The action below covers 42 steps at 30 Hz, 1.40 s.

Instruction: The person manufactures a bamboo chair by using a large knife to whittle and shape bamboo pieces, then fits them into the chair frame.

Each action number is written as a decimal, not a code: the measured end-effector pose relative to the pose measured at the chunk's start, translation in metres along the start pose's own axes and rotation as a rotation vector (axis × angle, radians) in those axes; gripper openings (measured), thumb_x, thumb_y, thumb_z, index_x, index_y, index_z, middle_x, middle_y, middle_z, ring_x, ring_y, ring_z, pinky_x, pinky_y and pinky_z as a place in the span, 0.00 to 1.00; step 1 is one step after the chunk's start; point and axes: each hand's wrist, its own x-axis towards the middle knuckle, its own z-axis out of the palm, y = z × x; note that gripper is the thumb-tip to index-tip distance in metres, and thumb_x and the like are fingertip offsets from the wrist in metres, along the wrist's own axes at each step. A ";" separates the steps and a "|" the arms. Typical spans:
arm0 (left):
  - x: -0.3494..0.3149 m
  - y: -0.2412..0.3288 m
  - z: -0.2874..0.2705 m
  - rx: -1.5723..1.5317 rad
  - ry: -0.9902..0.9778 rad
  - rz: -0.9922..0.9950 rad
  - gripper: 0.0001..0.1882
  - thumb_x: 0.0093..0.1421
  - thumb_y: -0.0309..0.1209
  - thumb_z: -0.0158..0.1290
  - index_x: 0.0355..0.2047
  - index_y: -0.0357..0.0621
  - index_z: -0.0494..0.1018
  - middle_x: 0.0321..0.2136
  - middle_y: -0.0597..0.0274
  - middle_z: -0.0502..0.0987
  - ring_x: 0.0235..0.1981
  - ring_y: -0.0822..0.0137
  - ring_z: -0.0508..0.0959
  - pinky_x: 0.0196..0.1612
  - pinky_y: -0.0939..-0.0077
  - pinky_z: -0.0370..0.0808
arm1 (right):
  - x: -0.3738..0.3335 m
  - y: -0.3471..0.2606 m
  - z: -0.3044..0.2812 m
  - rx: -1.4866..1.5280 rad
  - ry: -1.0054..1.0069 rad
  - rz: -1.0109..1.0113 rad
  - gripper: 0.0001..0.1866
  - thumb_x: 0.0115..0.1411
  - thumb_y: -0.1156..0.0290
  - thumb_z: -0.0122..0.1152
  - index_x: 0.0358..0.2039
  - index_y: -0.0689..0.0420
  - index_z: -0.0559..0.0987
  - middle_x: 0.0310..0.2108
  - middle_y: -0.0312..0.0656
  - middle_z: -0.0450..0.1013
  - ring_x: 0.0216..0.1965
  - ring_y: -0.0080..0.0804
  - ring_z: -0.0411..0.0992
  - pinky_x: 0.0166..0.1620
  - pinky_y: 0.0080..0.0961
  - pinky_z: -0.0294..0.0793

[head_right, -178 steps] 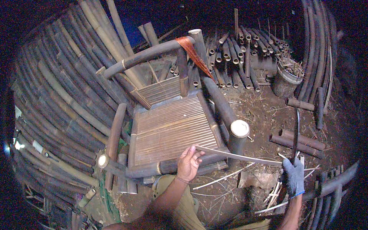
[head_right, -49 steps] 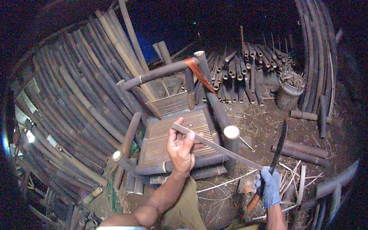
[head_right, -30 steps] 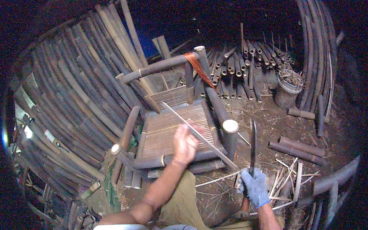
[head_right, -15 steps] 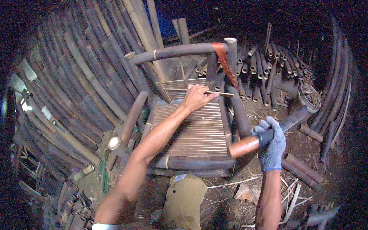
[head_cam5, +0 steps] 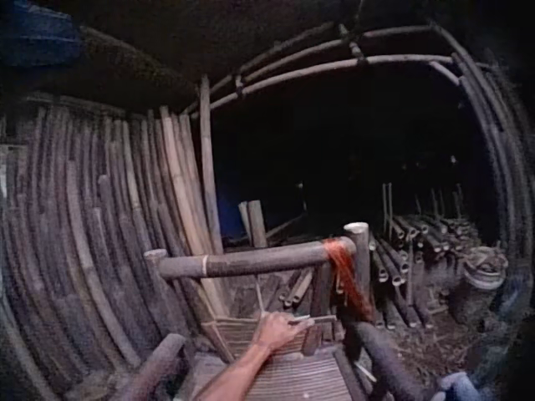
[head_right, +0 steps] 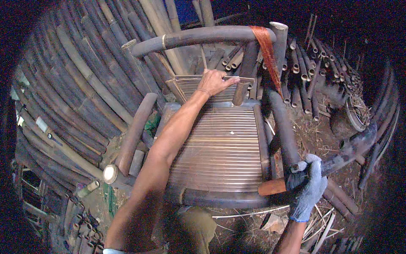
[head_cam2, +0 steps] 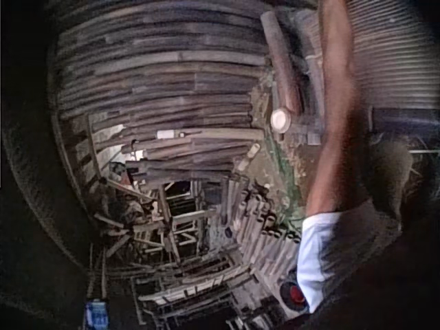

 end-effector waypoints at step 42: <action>0.011 0.235 -0.099 -1.881 0.444 -0.429 0.12 0.72 0.35 0.41 0.49 0.43 0.66 0.24 0.69 0.64 0.17 0.79 0.60 0.15 0.84 0.56 | -0.015 -0.027 -0.015 0.013 -0.351 0.187 0.19 0.61 0.69 0.63 0.47 0.69 0.77 0.19 0.40 0.72 0.17 0.28 0.70 0.25 0.30 0.75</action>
